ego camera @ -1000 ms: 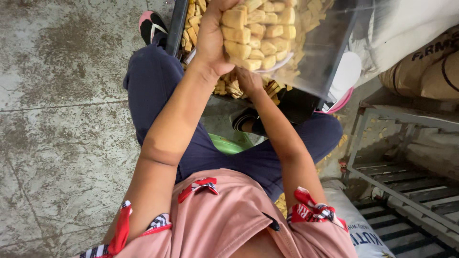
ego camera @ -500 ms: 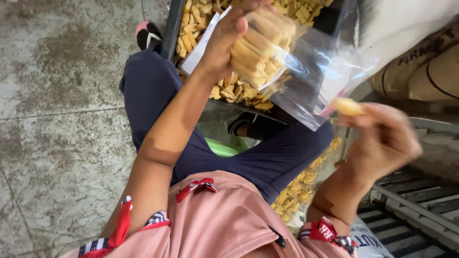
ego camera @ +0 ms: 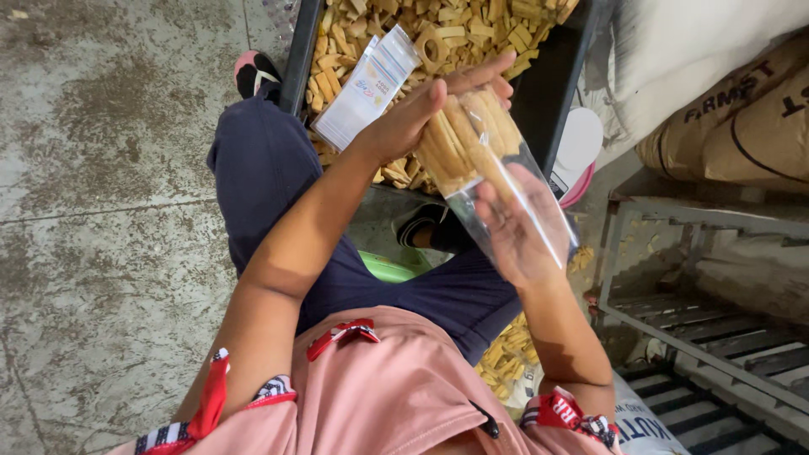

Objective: The person sits on a low stool and packs rectangular yellow snack pieces from a large bin into clear plastic bags. They use a digital scale to weigh the snacks and adjust the contents to reach a target weight before setting the filled bag aside.

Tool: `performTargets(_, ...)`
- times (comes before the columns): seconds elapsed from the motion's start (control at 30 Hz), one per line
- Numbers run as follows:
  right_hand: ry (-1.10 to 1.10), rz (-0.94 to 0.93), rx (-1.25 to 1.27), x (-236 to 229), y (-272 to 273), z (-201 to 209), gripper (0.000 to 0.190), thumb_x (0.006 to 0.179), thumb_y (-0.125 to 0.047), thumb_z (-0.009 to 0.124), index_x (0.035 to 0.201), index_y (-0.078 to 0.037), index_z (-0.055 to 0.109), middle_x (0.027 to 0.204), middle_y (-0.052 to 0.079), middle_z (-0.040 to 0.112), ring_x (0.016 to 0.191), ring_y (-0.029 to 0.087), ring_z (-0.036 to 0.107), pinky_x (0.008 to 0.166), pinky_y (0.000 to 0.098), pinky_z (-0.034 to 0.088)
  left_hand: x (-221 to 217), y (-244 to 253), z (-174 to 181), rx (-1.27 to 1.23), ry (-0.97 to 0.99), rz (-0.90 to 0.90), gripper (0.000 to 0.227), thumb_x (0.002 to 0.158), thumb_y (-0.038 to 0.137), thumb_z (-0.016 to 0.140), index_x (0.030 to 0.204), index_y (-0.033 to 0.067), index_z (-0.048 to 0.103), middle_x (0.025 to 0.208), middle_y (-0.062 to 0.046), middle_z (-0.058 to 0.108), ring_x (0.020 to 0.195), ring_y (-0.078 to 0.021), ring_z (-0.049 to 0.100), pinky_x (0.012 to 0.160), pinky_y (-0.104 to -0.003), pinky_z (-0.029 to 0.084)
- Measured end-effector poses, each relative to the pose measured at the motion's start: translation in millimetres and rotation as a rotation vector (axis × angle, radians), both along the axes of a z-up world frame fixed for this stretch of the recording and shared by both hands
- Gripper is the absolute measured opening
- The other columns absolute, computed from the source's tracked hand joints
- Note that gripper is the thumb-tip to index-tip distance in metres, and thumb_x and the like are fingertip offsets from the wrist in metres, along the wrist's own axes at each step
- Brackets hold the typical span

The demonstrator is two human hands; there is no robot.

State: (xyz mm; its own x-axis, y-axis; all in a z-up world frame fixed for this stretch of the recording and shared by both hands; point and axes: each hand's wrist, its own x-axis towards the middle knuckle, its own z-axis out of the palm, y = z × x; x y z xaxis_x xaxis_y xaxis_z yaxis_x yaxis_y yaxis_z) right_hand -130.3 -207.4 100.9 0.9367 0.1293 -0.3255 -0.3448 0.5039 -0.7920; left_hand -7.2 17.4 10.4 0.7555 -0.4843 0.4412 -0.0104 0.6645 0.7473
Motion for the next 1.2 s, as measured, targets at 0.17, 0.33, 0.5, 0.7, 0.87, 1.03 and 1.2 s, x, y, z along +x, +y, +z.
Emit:
performTargets(0.17, -0.101, -0.025, -0.118, -10, 1, 0, 0.034, 0.099, -0.004, 0.068, 0.129, 0.004, 0.057, 0.123, 0.022, 0.07, 0.11, 0.033, 0.071, 0.099, 0.047, 0.059, -3, -5, -2, -0.018, -0.08, -0.107, 0.096, 0.101, 0.085, 0.032, 0.168, 0.0167, 0.022, 0.153, -0.016, 0.047, 0.139, -0.0283, 0.052, 0.128, -0.043, 0.043)
performTargets(0.33, -0.195, 0.023, -0.214, -7, 2, -11, 0.023, 0.103, -0.008, 0.068, 0.121, 0.001, 0.057, 0.104, 0.017, 0.068, 0.09, 0.026, 0.066, 0.085, 0.0354, 0.054, -2, -11, -5, 0.077, -0.178, -0.097, 0.101, 0.098, 0.089, 0.028, 0.168, 0.0184, 0.012, 0.16, -0.019, 0.042, 0.146, -0.0309, 0.047, 0.127, -0.042, 0.037)
performTargets(0.5, -0.151, 0.024, -0.196, -5, -3, -21, 0.02, 0.106, -0.017, 0.069, 0.109, 0.0, 0.059, 0.094, 0.013, 0.066, 0.08, 0.022, 0.064, 0.072, 0.032, 0.052, -5, -13, -6, 0.048, -0.145, -0.102, 0.102, 0.098, 0.086, 0.043, 0.168, 0.019, 0.011, 0.167, -0.022, 0.035, 0.158, -0.0333, 0.037, 0.131, -0.044, 0.032)
performTargets(0.7, -0.279, 0.024, -0.781, -9, 6, -24, 0.027, 0.106, -0.025, 0.065, 0.099, 0.002, 0.067, 0.079, 0.009, 0.065, 0.067, 0.016, 0.062, 0.063, 0.0294, 0.051, -11, -20, -11, 0.119, -0.128, -0.089, 0.103, 0.098, 0.069, 0.069, 0.17, 0.0206, 0.013, 0.17, -0.022, 0.039, 0.155, -0.0318, 0.041, 0.134, -0.047, 0.035)
performTargets(0.87, -0.066, -0.139, -0.867, 1, 14, -20, 0.029, 0.102, -0.025, 0.065, 0.096, 0.003, 0.066, 0.066, 0.01, 0.06, 0.052, 0.017, 0.056, 0.05, 0.0309, 0.044, -5, -24, -24, 0.075, -0.304, -0.066, 0.09, 0.107, 0.058, 0.07, 0.17, 0.0263, 0.014, 0.174, -0.007, 0.008, 0.161, -0.0266, 0.026, 0.135, -0.045, 0.025)
performTargets(1.03, -0.278, 0.242, -0.883, 8, -5, -12, 0.031, 0.107, -0.029, 0.057, 0.096, -0.001, 0.065, 0.081, 0.008, 0.068, 0.075, 0.015, 0.066, 0.072, 0.0292, 0.052, 1, -19, -30, 0.08, -0.249, -0.065, 0.092, 0.106, 0.059, 0.067, 0.168, 0.027, 0.007, 0.176, -0.002, 0.0, 0.158, -0.0272, 0.033, 0.131, -0.046, 0.038)
performTargets(1.2, -0.19, 0.214, -0.852, 11, -11, -18, 0.031, 0.11, -0.03, 0.052, 0.1, -0.002, 0.061, 0.088, 0.007, 0.063, 0.083, 0.016, 0.064, 0.083, 0.0343, 0.058, -5, -32, -22, 0.238, -0.328, 0.089, 0.089, 0.105, 0.058, 0.072, 0.169, 0.0263, 0.019, 0.167, -0.01, 0.033, 0.139, -0.0254, 0.054, 0.122, -0.044, 0.048)
